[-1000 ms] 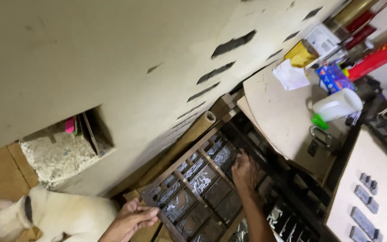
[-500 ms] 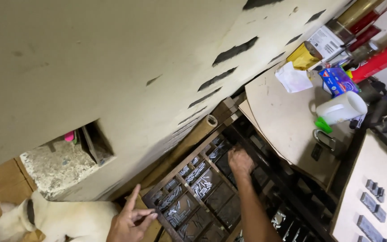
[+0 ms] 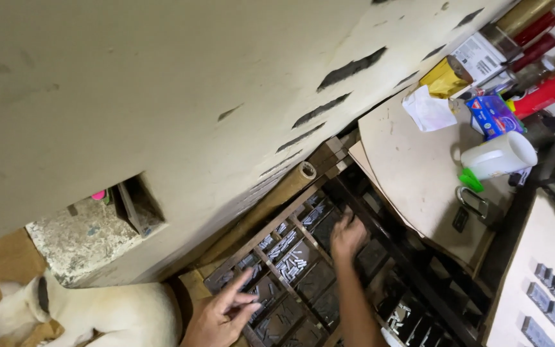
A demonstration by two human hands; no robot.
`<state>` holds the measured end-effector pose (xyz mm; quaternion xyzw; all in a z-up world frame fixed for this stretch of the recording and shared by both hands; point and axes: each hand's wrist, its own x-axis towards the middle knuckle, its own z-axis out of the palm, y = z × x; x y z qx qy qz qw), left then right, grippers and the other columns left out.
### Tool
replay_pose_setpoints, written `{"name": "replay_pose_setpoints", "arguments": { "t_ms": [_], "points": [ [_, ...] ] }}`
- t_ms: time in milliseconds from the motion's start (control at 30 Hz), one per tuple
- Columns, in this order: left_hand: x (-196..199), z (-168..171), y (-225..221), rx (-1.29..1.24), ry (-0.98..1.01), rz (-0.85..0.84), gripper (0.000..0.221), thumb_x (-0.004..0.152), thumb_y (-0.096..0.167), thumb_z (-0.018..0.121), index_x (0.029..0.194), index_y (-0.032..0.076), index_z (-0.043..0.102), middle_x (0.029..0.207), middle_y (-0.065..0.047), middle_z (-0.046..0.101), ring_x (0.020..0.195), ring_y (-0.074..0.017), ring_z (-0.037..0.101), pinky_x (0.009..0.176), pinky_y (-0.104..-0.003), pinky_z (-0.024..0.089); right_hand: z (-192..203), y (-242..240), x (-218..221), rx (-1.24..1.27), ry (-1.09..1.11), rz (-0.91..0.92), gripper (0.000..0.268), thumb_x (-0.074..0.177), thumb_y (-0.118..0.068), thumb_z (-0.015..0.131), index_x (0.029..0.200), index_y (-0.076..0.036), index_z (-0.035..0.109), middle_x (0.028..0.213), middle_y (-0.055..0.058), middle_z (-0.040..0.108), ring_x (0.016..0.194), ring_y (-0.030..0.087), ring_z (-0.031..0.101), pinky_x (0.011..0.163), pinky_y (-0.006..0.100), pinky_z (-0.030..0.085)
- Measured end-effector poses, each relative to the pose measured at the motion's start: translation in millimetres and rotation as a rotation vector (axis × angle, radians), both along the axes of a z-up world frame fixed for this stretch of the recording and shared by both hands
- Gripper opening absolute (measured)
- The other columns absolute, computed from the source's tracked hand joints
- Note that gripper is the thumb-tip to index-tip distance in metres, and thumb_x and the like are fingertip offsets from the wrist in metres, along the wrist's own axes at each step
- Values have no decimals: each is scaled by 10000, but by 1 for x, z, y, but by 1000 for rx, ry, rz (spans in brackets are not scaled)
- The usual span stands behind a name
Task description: Arranging individual metal type characters into a wooden type case for letterpress printing.
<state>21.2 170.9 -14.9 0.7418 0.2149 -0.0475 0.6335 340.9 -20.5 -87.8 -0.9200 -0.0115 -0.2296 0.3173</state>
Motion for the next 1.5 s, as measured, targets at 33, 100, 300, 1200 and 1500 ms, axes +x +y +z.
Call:
{"name": "replay_pose_setpoints", "arguments": {
  "t_ms": [33,100,300,1200,1500],
  "points": [
    [5,1,-3,-4,2,4,725,898,388,718,1549,405,400,1137,50,878,924,-55,894,895,-287,759,15,4,-26,-4,2,4,362,1015,-328,511,1186,-98,731,1185,219,727,1114,463,654,965,485,487],
    [12,2,-5,-35,-204,-19,481,910,346,717,1380,261,666,1342,27,765,1165,-109,810,1031,-291,635,45,11,-81,196,-178,437,158,1084,-79,508,1125,-25,651,1210,141,557,1223,275,527,1054,377,473],
    [50,17,-32,157,-823,99,150,888,76,783,1035,71,814,963,-89,829,830,-174,824,807,-263,709,56,-34,-150,1144,432,334,205,986,-109,663,1151,10,686,890,106,689,821,183,656,829,308,562],
    [47,45,-53,655,-1056,-113,263,1011,140,690,1257,48,674,1053,-71,785,843,-162,765,761,-321,661,192,5,-225,1153,1062,-78,416,1054,-290,544,1186,67,713,1052,205,672,985,335,632,812,457,468],
    [51,17,-39,161,-935,156,374,889,65,782,1257,67,718,1042,-96,836,930,-162,845,880,-284,713,34,-20,1,-554,537,162,367,991,-472,502,1237,-243,650,940,231,744,900,469,729,814,567,590]
  ]
}}
